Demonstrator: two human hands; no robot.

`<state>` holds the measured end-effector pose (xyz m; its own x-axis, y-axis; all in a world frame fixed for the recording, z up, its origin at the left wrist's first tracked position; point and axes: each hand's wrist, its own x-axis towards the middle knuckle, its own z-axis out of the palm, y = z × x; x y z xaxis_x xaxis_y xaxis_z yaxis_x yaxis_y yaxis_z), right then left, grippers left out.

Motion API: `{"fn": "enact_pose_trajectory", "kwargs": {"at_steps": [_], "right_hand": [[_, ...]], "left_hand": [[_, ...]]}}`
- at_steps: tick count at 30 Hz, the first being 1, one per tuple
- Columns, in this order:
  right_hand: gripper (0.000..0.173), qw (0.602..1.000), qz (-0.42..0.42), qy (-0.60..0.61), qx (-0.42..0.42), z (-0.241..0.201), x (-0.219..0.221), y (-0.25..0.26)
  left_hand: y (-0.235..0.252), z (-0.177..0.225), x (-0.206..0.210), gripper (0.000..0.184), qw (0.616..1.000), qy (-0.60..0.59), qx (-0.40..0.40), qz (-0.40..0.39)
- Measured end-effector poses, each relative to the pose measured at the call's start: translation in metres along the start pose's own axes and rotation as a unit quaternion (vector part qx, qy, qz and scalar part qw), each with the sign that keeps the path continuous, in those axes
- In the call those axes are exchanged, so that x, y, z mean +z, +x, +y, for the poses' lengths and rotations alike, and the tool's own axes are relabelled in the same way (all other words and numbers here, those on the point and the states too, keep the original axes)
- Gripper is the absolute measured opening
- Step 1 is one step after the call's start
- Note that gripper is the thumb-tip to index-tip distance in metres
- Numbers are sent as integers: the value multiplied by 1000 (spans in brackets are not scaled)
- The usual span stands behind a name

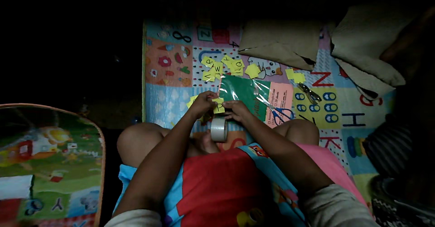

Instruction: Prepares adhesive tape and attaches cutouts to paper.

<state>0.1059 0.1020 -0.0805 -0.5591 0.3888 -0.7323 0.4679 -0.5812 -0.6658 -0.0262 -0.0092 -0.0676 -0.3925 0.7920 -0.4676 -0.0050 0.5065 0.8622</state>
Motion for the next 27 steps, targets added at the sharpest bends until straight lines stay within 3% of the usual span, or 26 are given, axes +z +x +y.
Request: {"fn": "enact_pose_trajectory", "kwargs": {"at_steps": [27], "right_hand": [[28, 1000, -6, 22, 2, 1, 0, -3]], "left_hand": [[0, -2, 1, 42, 1000, 3, 10, 1]]}}
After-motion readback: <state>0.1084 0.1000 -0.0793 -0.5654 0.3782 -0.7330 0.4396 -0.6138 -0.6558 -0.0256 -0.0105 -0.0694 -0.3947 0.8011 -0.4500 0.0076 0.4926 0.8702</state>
